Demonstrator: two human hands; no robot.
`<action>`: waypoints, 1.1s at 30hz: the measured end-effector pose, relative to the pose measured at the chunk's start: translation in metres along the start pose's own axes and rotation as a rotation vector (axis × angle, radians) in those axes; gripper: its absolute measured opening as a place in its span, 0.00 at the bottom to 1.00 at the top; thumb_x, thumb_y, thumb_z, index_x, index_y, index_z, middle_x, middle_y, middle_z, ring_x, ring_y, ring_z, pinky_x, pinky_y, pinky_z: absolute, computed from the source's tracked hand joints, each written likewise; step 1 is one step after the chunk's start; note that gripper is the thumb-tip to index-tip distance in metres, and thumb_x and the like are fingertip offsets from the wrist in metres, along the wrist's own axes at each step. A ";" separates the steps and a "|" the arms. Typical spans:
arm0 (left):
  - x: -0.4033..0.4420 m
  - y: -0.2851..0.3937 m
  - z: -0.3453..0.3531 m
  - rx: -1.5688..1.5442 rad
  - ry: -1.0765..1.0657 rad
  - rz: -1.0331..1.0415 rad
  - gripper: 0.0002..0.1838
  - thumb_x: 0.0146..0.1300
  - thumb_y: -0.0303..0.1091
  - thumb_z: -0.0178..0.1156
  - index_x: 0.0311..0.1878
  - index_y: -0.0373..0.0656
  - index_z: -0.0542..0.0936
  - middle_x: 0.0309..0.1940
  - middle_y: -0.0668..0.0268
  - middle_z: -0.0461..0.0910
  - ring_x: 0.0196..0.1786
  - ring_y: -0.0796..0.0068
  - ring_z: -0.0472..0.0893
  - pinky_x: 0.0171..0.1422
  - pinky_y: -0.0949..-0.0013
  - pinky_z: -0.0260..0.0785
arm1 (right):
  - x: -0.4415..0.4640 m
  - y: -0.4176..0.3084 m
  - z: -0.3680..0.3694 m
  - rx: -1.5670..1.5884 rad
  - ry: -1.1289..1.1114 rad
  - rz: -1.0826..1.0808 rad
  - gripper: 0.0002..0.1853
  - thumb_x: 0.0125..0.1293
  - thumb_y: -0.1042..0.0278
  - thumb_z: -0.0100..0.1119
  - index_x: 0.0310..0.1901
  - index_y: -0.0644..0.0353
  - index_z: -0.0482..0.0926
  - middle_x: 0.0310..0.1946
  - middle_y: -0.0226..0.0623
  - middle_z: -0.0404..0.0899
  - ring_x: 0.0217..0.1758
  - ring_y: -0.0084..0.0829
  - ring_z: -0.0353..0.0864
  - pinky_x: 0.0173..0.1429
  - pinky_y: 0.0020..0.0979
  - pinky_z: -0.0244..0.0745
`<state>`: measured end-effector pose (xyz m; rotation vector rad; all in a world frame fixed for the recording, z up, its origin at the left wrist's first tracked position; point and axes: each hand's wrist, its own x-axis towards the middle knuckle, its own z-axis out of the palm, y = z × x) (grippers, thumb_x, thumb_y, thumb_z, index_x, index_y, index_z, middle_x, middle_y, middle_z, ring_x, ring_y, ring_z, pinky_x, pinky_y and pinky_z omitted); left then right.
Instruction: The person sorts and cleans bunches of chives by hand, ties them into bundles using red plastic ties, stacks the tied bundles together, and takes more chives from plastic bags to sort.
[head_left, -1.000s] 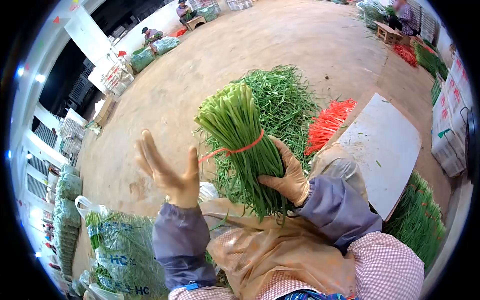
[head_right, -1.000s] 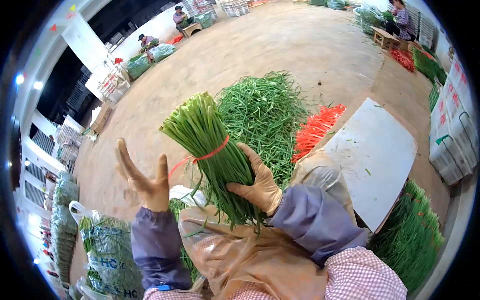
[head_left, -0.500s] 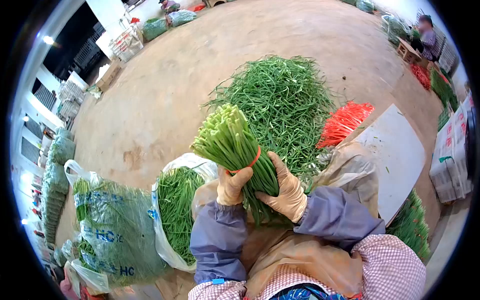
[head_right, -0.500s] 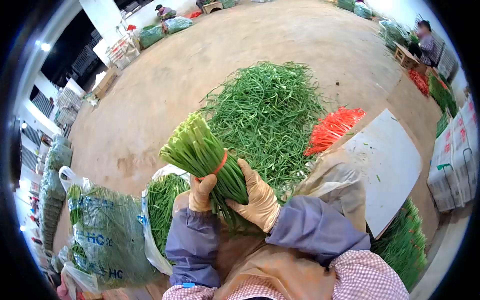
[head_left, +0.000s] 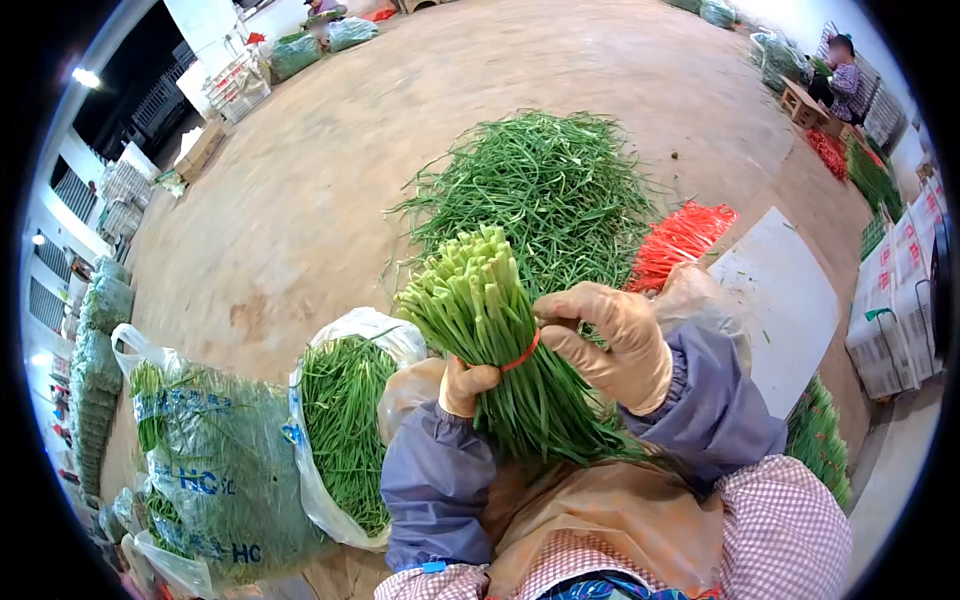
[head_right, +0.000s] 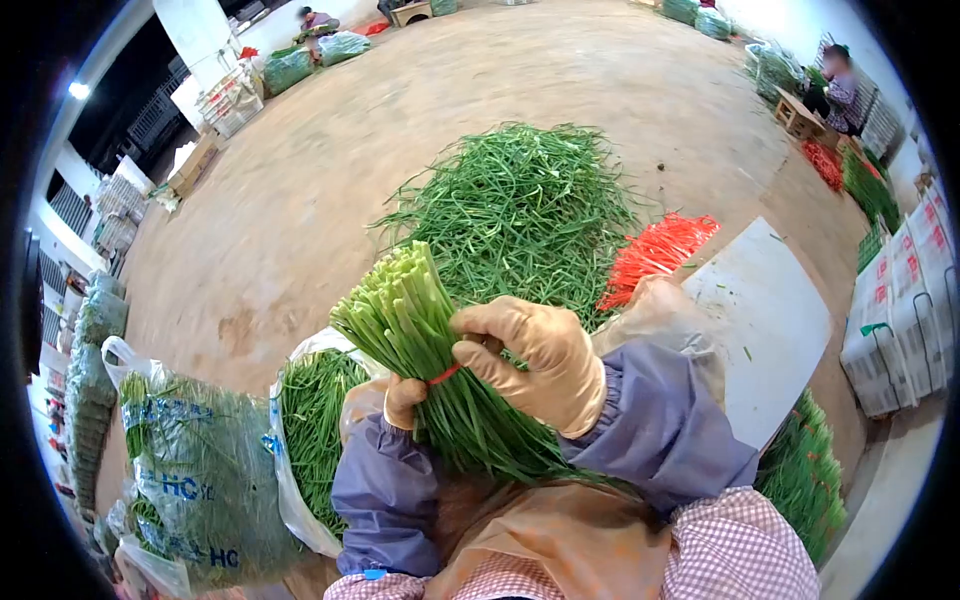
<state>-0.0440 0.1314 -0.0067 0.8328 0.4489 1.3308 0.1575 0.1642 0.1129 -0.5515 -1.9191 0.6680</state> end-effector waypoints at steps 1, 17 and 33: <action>-0.001 -0.001 0.002 -0.067 -0.003 -0.030 0.44 0.47 0.45 0.76 0.64 0.32 0.69 0.55 0.53 0.79 0.53 0.59 0.82 0.59 0.56 0.78 | 0.000 -0.002 0.004 -0.017 0.025 -0.011 0.08 0.61 0.74 0.67 0.41 0.61 0.79 0.29 0.41 0.81 0.29 0.37 0.83 0.33 0.31 0.78; 0.018 0.005 0.015 0.034 0.419 0.069 0.29 0.55 0.37 0.72 0.58 0.37 0.75 0.47 0.60 0.81 0.44 0.66 0.83 0.50 0.61 0.80 | -0.054 0.024 0.072 -0.683 -0.418 -0.161 0.17 0.58 0.65 0.58 0.51 0.52 0.77 0.20 0.30 0.73 0.21 0.33 0.79 0.23 0.33 0.72; 0.015 0.001 0.002 -0.145 0.433 0.093 0.36 0.59 0.51 0.69 0.63 0.39 0.69 0.47 0.59 0.80 0.47 0.61 0.83 0.53 0.57 0.81 | -0.071 0.000 -0.005 0.211 -0.717 0.490 0.09 0.65 0.63 0.61 0.44 0.56 0.83 0.33 0.41 0.84 0.37 0.39 0.84 0.44 0.36 0.78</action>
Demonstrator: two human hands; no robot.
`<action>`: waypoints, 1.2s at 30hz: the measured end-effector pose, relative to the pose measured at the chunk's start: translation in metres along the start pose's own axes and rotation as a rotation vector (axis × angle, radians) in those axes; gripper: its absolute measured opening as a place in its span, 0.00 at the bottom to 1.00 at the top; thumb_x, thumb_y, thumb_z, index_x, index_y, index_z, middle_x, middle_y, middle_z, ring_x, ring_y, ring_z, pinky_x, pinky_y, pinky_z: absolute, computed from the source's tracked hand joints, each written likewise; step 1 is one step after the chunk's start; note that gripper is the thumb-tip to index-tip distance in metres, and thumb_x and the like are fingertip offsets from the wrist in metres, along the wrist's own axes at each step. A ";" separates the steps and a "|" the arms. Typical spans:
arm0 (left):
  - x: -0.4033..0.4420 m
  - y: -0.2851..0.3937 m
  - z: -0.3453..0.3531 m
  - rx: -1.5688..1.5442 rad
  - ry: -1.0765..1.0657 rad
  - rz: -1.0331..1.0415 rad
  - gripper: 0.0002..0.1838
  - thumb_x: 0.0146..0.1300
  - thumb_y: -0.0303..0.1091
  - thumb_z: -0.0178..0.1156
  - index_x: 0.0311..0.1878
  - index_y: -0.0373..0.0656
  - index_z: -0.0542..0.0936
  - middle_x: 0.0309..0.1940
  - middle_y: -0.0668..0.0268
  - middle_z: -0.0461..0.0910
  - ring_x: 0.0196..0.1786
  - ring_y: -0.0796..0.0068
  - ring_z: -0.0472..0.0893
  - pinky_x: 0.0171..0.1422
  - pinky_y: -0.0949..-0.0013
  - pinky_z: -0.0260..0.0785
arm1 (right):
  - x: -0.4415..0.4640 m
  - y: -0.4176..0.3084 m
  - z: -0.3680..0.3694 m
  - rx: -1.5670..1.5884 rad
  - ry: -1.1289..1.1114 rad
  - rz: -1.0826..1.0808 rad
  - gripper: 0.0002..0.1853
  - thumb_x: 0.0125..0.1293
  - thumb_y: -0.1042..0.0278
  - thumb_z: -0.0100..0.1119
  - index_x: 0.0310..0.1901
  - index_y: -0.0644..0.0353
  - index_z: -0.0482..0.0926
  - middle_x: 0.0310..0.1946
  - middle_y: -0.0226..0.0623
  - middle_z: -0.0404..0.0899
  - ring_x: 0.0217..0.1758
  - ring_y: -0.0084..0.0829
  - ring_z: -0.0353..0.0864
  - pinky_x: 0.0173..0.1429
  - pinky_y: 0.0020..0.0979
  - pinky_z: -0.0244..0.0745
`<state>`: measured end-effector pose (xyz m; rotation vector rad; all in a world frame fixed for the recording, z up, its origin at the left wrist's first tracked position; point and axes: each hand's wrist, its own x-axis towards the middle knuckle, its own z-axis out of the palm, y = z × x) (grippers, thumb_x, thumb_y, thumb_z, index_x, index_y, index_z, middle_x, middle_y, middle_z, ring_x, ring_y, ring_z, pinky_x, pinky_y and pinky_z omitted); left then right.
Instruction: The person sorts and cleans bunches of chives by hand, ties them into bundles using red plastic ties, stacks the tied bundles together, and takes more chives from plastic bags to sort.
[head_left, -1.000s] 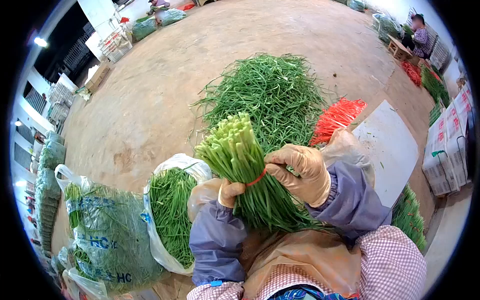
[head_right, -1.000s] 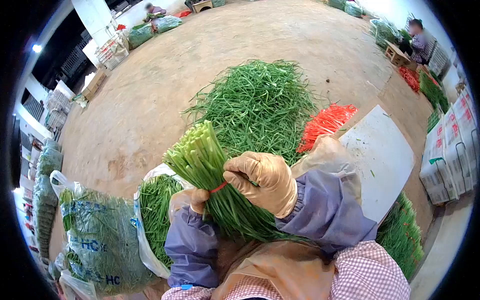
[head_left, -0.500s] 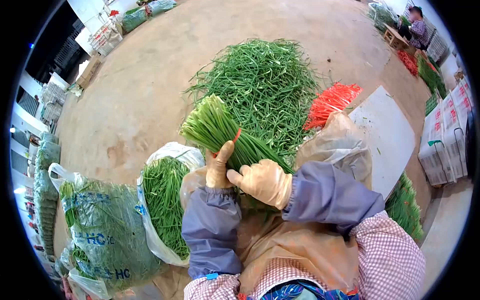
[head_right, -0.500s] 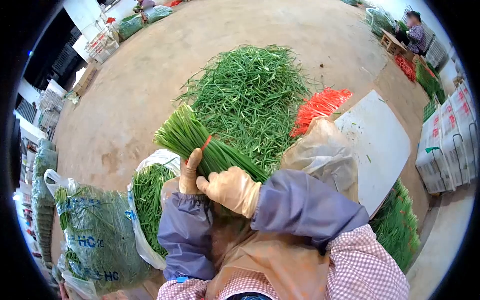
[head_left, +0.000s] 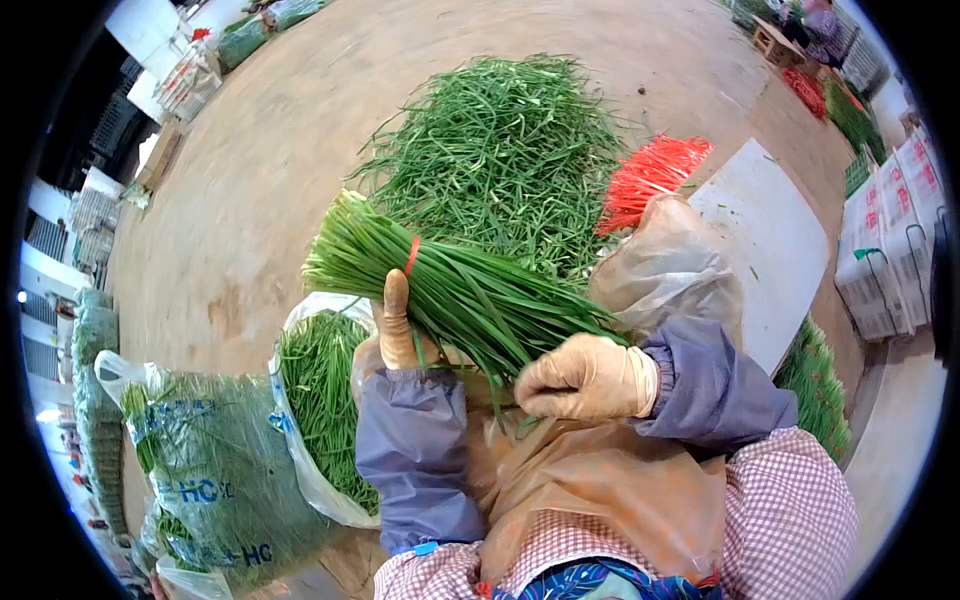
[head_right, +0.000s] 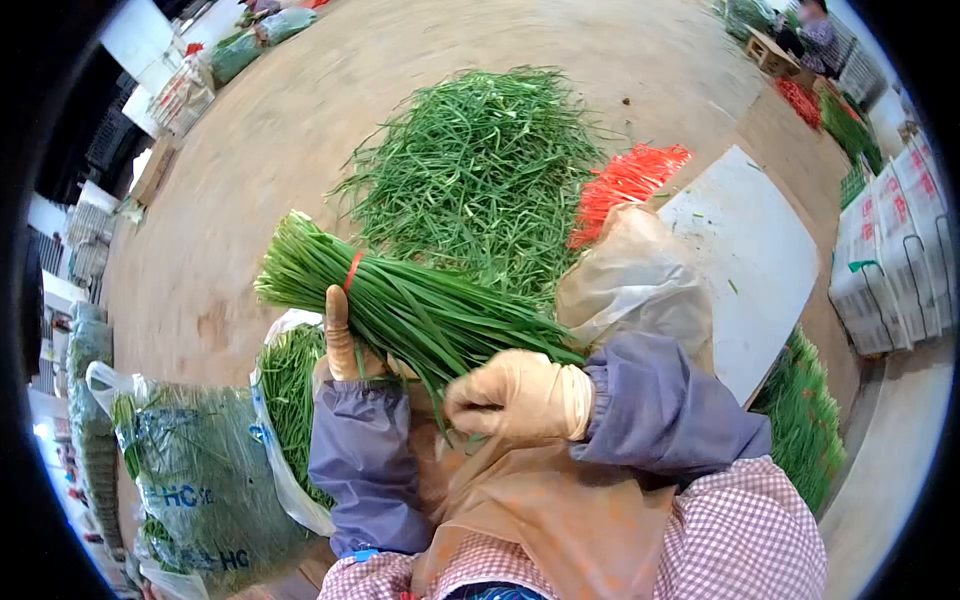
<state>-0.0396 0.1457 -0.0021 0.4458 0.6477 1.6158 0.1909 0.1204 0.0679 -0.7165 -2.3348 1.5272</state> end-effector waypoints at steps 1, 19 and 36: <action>0.001 -0.002 0.002 0.028 -0.008 -0.005 0.36 0.58 0.50 0.70 0.63 0.40 0.69 0.48 0.59 0.80 0.47 0.61 0.83 0.53 0.57 0.81 | 0.004 -0.009 -0.001 0.028 0.142 -0.065 0.09 0.66 0.64 0.61 0.45 0.56 0.83 0.33 0.41 0.84 0.37 0.38 0.85 0.44 0.34 0.79; 0.016 0.018 -0.015 -0.175 -0.331 0.353 0.44 0.62 0.67 0.56 0.68 0.38 0.66 0.59 0.51 0.75 0.56 0.56 0.79 0.61 0.46 0.75 | -0.053 0.009 -0.055 0.530 -0.269 -0.043 0.12 0.72 0.66 0.52 0.35 0.63 0.81 0.29 0.32 0.81 0.32 0.22 0.80 0.35 0.27 0.74; 0.018 0.020 -0.014 -0.249 -0.624 0.416 0.53 0.65 0.71 0.48 0.76 0.35 0.45 0.65 0.45 0.68 0.63 0.45 0.73 0.71 0.41 0.61 | -0.001 0.030 -0.004 1.005 0.483 0.277 0.09 0.69 0.63 0.61 0.39 0.59 0.80 0.21 0.27 0.78 0.19 0.14 0.70 0.23 0.18 0.64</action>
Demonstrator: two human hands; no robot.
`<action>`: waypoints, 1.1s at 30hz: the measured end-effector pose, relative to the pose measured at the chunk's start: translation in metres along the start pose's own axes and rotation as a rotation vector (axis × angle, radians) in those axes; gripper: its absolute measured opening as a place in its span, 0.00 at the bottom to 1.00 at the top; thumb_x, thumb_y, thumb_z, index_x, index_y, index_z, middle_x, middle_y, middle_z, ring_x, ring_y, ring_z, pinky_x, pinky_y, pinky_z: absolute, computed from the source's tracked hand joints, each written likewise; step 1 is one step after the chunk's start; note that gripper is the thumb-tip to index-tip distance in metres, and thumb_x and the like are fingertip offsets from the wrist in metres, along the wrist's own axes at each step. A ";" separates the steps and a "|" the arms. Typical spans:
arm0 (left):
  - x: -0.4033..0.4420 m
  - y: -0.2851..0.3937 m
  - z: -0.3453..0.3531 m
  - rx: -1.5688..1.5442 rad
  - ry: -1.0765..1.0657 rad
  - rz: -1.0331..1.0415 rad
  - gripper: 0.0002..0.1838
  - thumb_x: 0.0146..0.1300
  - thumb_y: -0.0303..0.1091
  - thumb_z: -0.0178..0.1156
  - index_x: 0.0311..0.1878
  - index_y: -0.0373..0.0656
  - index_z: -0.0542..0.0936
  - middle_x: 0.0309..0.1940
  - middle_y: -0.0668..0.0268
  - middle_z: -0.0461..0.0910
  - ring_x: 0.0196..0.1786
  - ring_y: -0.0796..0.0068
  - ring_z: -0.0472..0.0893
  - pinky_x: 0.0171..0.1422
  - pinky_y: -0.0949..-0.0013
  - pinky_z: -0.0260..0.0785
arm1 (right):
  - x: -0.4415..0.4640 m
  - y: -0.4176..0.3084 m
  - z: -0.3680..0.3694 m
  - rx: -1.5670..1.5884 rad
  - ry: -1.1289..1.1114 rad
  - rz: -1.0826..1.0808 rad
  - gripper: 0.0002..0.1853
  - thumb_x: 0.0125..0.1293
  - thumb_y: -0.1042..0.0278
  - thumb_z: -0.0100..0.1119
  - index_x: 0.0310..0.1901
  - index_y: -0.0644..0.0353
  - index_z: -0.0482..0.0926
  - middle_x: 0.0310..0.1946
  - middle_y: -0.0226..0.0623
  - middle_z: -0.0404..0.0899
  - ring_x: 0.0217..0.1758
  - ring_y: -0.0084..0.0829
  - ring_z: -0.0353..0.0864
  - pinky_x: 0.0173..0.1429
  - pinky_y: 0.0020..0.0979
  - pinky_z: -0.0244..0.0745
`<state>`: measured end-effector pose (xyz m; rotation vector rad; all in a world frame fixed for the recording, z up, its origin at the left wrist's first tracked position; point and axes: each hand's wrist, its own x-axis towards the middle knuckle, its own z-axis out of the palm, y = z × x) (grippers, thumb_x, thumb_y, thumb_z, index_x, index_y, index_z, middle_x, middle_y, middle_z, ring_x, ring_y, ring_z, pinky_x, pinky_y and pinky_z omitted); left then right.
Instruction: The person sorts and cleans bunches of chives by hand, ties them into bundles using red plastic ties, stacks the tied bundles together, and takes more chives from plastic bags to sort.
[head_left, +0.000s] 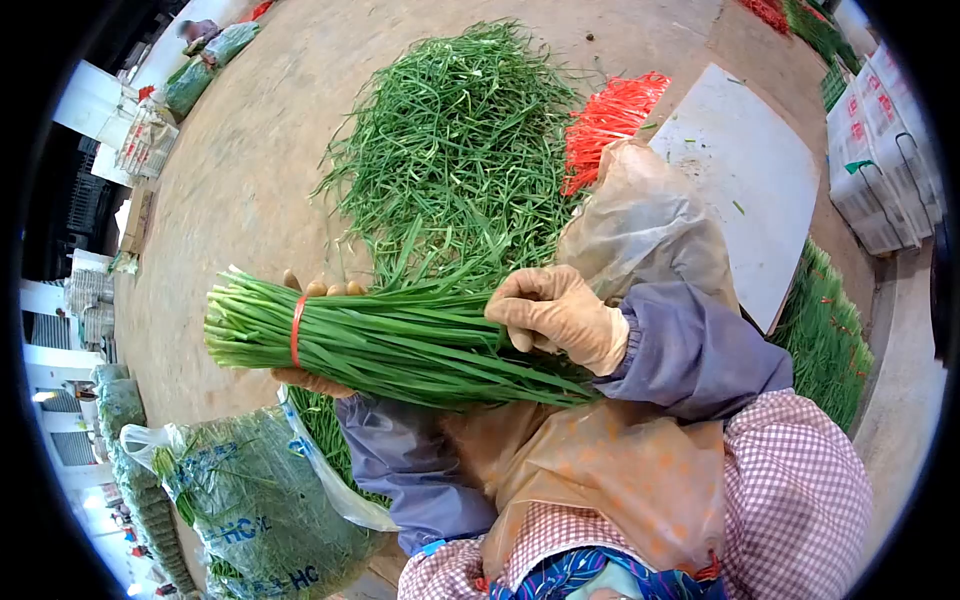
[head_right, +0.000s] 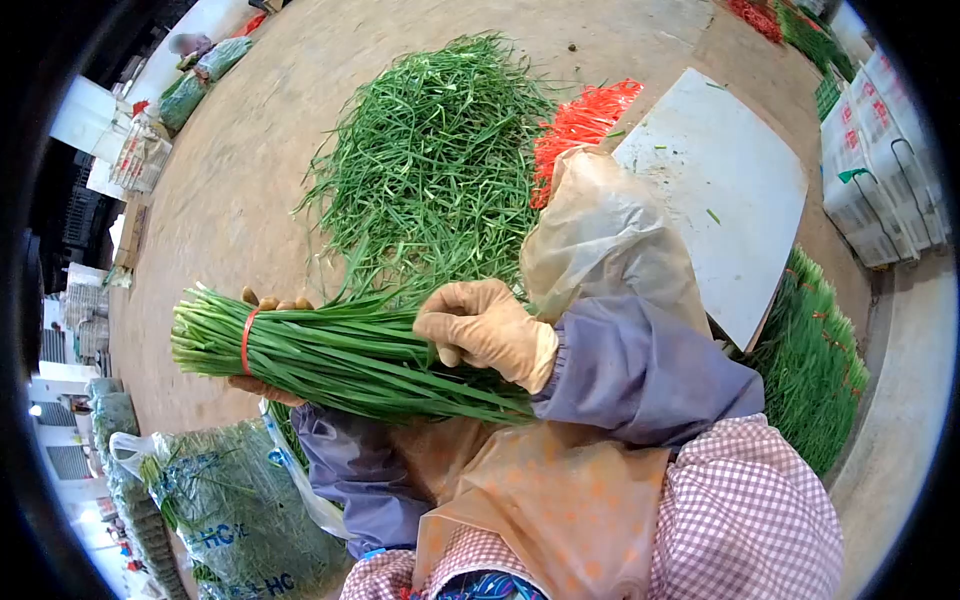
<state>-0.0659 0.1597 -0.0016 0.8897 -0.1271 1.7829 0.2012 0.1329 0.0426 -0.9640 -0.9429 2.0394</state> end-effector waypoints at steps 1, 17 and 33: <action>0.001 0.000 0.000 0.001 -0.012 0.010 0.54 0.64 0.71 0.48 0.76 0.36 0.45 0.65 0.45 0.68 0.64 0.45 0.73 0.71 0.41 0.61 | -0.001 0.001 -0.002 -0.017 0.018 0.000 0.08 0.69 0.64 0.61 0.39 0.59 0.80 0.20 0.28 0.78 0.18 0.14 0.70 0.22 0.18 0.64; 0.018 0.018 0.007 -0.310 -0.276 -0.312 0.53 0.55 0.52 0.72 0.75 0.40 0.51 0.58 0.60 0.69 0.63 0.59 0.68 0.78 0.53 0.51 | -0.013 -0.002 -0.054 0.183 0.162 -0.284 0.10 0.71 0.63 0.59 0.36 0.61 0.79 0.19 0.32 0.78 0.16 0.21 0.73 0.20 0.23 0.70; 0.006 0.034 -0.006 -0.361 -0.173 -0.294 0.28 0.77 0.41 0.41 0.77 0.46 0.53 0.51 0.65 0.74 0.54 0.68 0.73 0.73 0.58 0.55 | 0.076 -0.012 -0.027 -0.982 -0.377 -0.350 0.21 0.66 0.61 0.62 0.58 0.58 0.76 0.25 0.38 0.79 0.29 0.29 0.80 0.36 0.33 0.75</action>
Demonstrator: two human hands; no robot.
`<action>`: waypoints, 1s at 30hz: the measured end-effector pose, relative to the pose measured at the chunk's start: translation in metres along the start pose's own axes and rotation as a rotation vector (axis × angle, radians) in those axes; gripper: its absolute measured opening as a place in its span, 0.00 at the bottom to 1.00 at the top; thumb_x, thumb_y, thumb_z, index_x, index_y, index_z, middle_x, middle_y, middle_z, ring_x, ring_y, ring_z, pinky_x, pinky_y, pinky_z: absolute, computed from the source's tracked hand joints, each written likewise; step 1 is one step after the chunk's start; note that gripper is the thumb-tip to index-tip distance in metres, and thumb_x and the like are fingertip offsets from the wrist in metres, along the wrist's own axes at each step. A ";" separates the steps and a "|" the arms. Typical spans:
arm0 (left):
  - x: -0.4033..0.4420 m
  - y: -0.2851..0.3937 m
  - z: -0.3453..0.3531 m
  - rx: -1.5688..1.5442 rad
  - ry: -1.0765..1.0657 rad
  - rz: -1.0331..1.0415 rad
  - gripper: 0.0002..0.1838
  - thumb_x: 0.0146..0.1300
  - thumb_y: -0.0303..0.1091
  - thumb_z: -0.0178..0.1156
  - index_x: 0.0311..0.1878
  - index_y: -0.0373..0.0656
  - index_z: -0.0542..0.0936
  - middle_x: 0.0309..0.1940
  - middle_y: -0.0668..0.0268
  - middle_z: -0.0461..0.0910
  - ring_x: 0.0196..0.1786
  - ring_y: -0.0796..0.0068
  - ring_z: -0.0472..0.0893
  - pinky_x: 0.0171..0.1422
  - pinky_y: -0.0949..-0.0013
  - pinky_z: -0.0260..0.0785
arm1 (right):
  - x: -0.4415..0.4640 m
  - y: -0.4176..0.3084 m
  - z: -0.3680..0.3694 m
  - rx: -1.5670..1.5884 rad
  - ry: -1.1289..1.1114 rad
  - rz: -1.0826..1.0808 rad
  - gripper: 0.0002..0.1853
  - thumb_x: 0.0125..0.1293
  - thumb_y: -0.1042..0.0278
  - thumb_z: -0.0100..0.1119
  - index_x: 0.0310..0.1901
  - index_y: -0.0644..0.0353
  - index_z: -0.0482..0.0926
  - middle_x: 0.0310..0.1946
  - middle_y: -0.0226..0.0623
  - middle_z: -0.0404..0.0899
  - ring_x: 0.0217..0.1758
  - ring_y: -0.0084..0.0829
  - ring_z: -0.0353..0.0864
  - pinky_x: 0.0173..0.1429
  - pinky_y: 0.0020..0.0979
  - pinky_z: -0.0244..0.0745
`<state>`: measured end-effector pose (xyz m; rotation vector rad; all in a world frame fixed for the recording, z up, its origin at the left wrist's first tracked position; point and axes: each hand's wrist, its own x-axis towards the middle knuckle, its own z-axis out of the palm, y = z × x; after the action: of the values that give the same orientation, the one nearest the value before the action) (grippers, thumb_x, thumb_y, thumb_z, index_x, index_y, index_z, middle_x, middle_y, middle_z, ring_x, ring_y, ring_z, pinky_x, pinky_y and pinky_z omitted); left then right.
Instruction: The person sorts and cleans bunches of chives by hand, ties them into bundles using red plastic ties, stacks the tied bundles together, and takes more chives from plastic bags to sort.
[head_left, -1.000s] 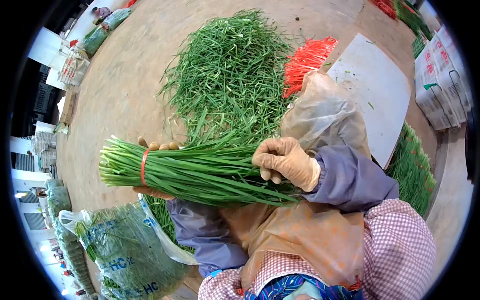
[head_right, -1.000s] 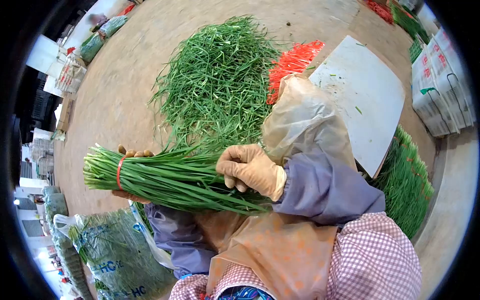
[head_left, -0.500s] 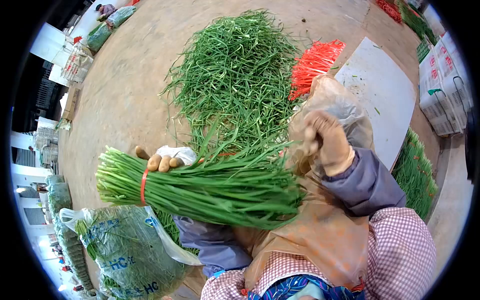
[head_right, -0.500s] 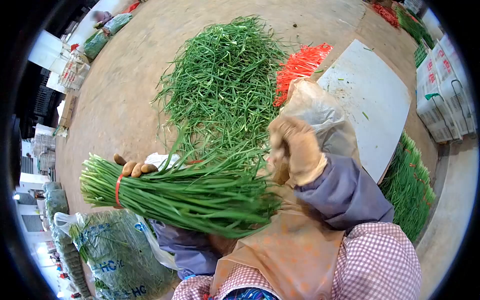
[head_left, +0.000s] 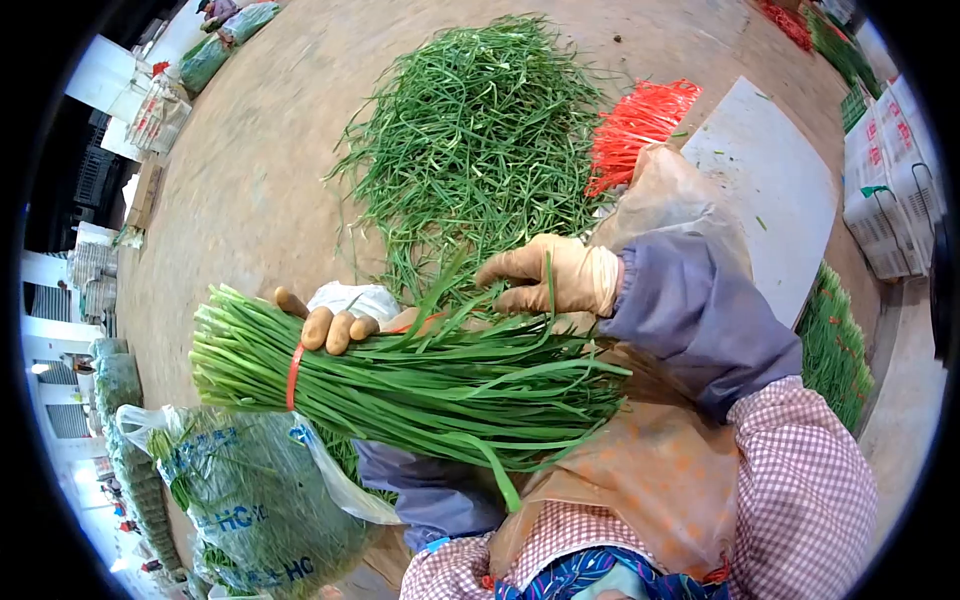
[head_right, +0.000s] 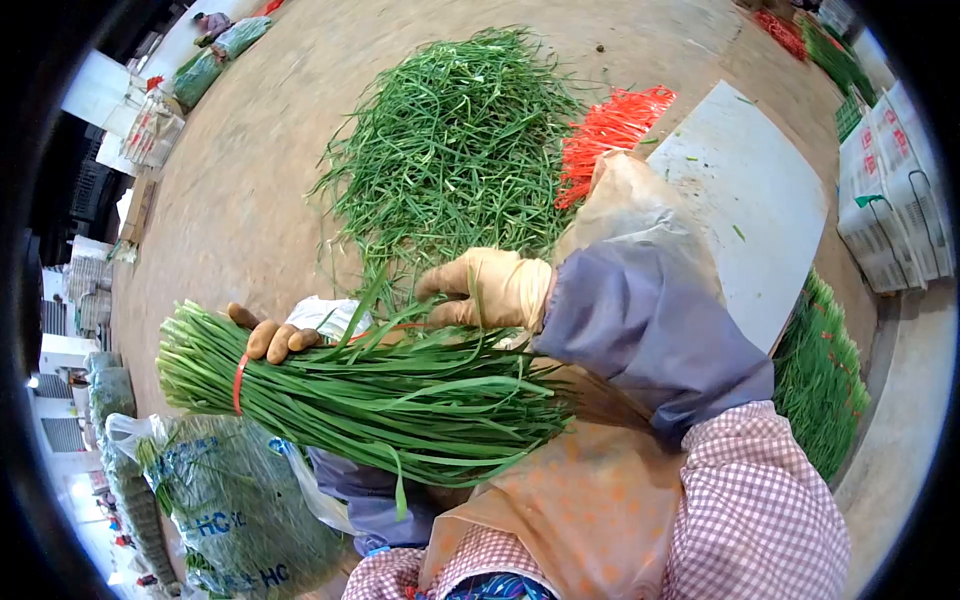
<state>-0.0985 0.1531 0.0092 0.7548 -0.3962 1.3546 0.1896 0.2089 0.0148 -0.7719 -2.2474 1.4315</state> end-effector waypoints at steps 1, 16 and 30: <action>0.000 0.001 0.000 0.003 -0.002 0.000 0.28 0.77 0.41 0.41 0.77 0.46 0.53 0.51 0.66 0.74 0.54 0.68 0.73 0.73 0.58 0.55 | 0.004 0.012 0.009 -0.024 0.073 -0.124 0.12 0.67 0.64 0.61 0.47 0.61 0.81 0.25 0.37 0.80 0.30 0.26 0.80 0.35 0.31 0.75; -0.002 -0.008 -0.008 -0.008 -0.054 0.001 0.29 0.78 0.42 0.35 0.78 0.49 0.47 0.56 0.59 0.74 0.60 0.58 0.74 0.77 0.49 0.53 | -0.002 -0.021 -0.009 0.605 0.327 0.158 0.21 0.73 0.58 0.56 0.62 0.59 0.73 0.28 0.30 0.80 0.25 0.16 0.74 0.30 0.19 0.72; -0.004 -0.006 -0.022 0.067 -0.004 0.084 0.54 0.58 0.60 0.64 0.78 0.49 0.45 0.58 0.53 0.71 0.64 0.53 0.70 0.74 0.44 0.57 | 0.007 0.041 -0.026 0.118 0.709 0.196 0.10 0.69 0.66 0.58 0.48 0.60 0.80 0.33 0.32 0.83 0.33 0.23 0.81 0.40 0.26 0.78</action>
<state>-0.0970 0.1652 -0.0101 0.8036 -0.3902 1.4510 0.2088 0.2455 -0.0113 -1.2476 -1.5668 1.1091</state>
